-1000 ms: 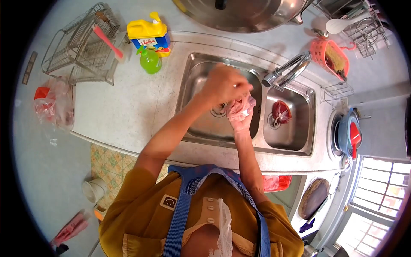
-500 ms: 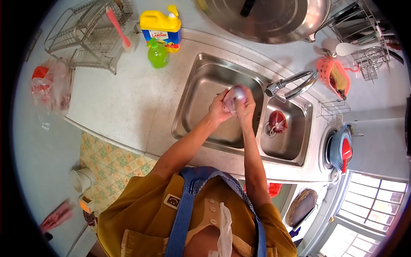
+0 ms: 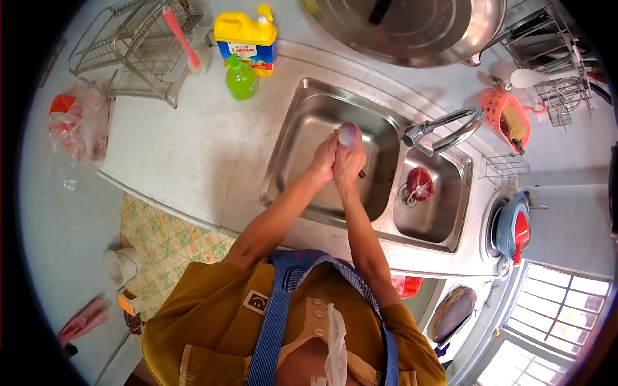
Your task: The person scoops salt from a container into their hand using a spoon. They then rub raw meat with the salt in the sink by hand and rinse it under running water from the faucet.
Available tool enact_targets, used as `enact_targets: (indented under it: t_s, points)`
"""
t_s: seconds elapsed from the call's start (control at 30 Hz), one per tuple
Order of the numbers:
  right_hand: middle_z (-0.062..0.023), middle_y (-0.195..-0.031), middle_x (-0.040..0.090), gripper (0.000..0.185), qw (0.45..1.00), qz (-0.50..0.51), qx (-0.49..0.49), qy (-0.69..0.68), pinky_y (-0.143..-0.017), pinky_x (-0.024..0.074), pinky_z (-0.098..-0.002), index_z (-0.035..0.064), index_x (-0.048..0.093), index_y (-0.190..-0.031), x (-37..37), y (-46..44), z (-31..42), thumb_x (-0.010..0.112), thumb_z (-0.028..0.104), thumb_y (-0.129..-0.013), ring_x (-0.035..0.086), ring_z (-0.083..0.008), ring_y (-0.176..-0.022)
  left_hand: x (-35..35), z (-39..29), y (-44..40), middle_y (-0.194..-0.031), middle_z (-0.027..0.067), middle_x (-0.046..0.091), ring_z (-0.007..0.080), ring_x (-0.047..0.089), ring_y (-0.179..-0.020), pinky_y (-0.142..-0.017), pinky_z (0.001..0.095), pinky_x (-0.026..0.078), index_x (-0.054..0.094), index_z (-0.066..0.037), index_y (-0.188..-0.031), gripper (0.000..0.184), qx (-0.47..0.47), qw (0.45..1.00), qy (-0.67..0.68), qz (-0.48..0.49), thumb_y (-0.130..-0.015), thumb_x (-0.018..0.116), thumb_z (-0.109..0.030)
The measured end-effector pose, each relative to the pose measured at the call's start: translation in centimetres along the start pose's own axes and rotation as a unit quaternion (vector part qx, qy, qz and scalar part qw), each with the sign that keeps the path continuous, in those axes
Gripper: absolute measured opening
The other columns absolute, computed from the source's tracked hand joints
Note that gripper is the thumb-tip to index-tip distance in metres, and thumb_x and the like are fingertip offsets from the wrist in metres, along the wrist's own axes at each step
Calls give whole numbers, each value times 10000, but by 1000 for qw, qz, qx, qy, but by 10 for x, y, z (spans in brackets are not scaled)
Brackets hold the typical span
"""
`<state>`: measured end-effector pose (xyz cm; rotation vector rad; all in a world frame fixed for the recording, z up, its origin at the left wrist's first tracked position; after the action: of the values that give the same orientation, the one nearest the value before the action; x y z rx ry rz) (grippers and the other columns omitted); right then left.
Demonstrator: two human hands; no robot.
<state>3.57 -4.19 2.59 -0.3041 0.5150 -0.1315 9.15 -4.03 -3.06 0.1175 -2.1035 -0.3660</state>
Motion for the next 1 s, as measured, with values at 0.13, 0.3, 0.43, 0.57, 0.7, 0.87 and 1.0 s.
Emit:
enact_targets:
  t_s: [0.13, 0.3, 0.43, 0.57, 0.7, 0.87, 1.0]
  points:
    - [-83, -943, 609, 295, 849, 36, 266, -456, -727, 468, -303, 30, 546, -1037, 16, -2, -13, 485, 246, -846, 586, -199, -820, -5, -1, -11, -899, 59, 582, 151, 560, -819, -703, 281, 468, 541, -61, -971, 264, 62, 996, 52, -32, -909, 442, -298]
    - [-86, -1043, 577, 246, 566, 85, 318, -756, -838, 444, -350, 77, 541, -1005, 7, 13, -33, 459, 256, -857, 553, -205, -960, 23, -44, 22, -771, 100, 593, 181, 572, -692, -605, 295, 449, 589, -34, -935, 267, 333, 790, -515, -16, -885, 448, -255]
    - [-122, -1136, 541, 357, 547, 183, 250, -778, -967, 343, -455, 130, 552, -1023, 11, 20, -6, 455, 432, -861, 469, -327, -1097, 78, -32, 42, -780, 66, 581, 175, 576, -682, -583, 292, 448, 633, -98, -941, 200, 399, 486, -745, 224, -793, 553, -206]
    - [-111, -1119, 551, 383, 540, 116, 235, -800, -940, 372, -442, 107, 556, -1041, 19, 26, -67, 450, 431, -865, 485, -303, -1075, 109, -37, 64, -764, 66, 582, 169, 575, -668, -588, 298, 455, 632, -89, -947, 198, 391, 427, -755, 307, -812, 551, -209]
    - [-79, -1127, 553, 385, 538, 88, 275, -792, -896, 408, -403, 99, 547, -1082, -3, 16, -56, 439, 404, -874, 506, -241, -1061, 114, -83, 58, -748, 66, 583, 164, 573, -654, -594, 305, 461, 632, -79, -953, 199, 398, 593, -630, 305, -831, 550, -213]
    - [-99, -1049, 567, 333, 534, 155, 231, -799, -776, 482, -388, 59, 537, -1065, -12, -9, -33, 488, 312, -853, 560, -253, -930, 9, -18, -17, -874, 22, 606, 143, 579, -848, -794, 313, 436, 571, -132, -1107, 315, 1, 991, 41, 127, -856, 550, -321]
    - [-84, -832, 578, 194, 945, 20, 136, -298, -722, 473, -319, 17, 562, -939, -37, -25, -23, 481, 143, -816, 569, -203, -768, 43, 0, 7, -1060, 43, 579, 196, 517, -1042, -835, 408, 434, 526, -127, -1126, 366, -93, 955, 225, 170, -872, 501, -388]
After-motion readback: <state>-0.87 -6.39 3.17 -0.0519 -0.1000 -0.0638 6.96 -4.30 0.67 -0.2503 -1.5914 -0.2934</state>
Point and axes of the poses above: each hand's wrist, its own y-axis away from the middle knuckle, its own x-axis out of the palm, z = x × y, the point moved 5 cm from there along -y, towards the middle knuckle
